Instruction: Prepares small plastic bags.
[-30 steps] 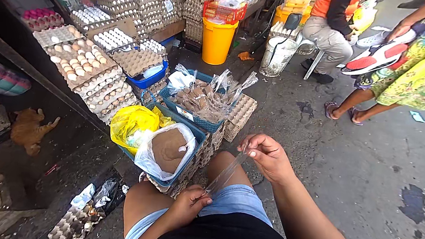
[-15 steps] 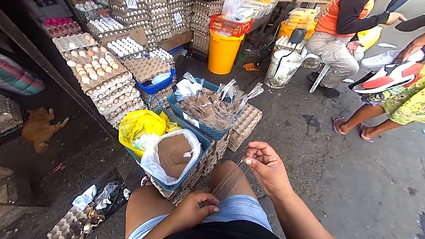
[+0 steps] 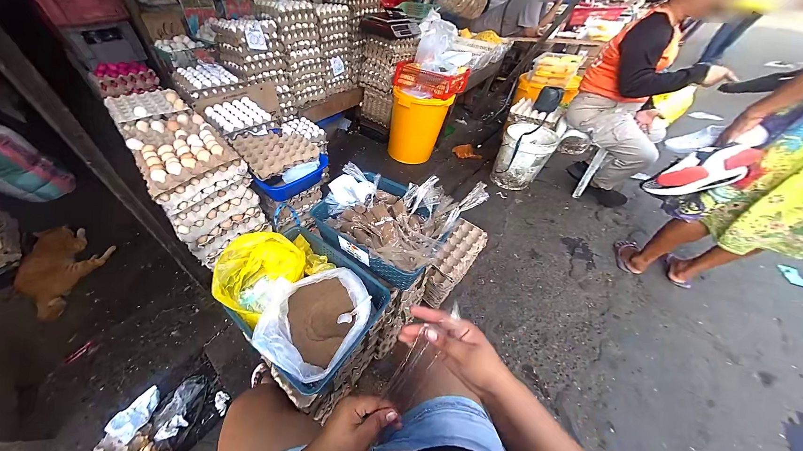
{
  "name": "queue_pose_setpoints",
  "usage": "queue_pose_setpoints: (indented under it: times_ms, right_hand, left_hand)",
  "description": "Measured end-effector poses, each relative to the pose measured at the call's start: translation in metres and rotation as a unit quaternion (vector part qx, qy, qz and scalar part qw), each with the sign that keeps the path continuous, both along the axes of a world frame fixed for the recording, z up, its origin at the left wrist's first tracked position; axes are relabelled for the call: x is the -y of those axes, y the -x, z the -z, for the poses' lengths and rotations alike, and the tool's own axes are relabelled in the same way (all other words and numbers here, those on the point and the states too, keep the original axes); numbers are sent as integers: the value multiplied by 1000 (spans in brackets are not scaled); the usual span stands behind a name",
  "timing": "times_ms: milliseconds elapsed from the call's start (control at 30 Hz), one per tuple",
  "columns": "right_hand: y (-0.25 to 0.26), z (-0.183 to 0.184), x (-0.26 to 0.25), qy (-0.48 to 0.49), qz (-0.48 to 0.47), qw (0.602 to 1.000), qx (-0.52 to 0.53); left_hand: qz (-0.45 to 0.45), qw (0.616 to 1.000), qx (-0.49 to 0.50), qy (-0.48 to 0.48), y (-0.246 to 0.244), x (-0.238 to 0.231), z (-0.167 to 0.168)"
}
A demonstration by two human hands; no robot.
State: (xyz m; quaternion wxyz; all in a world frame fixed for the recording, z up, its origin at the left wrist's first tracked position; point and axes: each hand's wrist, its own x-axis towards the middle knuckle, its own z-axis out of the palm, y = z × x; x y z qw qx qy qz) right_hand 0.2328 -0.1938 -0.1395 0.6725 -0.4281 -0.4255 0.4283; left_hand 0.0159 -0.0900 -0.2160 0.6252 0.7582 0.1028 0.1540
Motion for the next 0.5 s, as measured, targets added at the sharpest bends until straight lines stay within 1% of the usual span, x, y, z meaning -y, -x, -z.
queue_pose_setpoints:
  times_ms: [33, 67, 133, 200, 300, 333, 433, 500]
  right_hand:
    - [-11, -10, 3, -23, 35, 999, -24]
    - [-20, -16, 7, -41, 47, 997, -37]
    - [-31, -21, 13, -62, 36, 997, -39]
    - [-34, -19, 19, -69, 39, 996, -31]
    - [-33, -10, 24, -87, 86, 992, -29]
    - [-32, -7, 23, -97, 88, 991, -14]
    - [-33, 5, 15, -121, 50, 988, 76]
    - [-32, 8, 13, -124, 37, 986, 105]
  left_hand:
    - [-3, 1000, -6, 12, 0, 0, 1]
    - [-5, 1000, -13, 18, 2, 0, -1]
    - [-2, 1000, -16, 13, 3, -3, -4]
    - [4, 1000, -7, 9, 1, -4, -1]
    - [18, 1000, 14, 14, -4, 0, 3]
    - [21, 1000, 19, 12, -4, 1, 2]
    - [13, 999, 30, 7, -2, 1, -2]
    - [-2, 1000, 31, 7, -2, 2, -7]
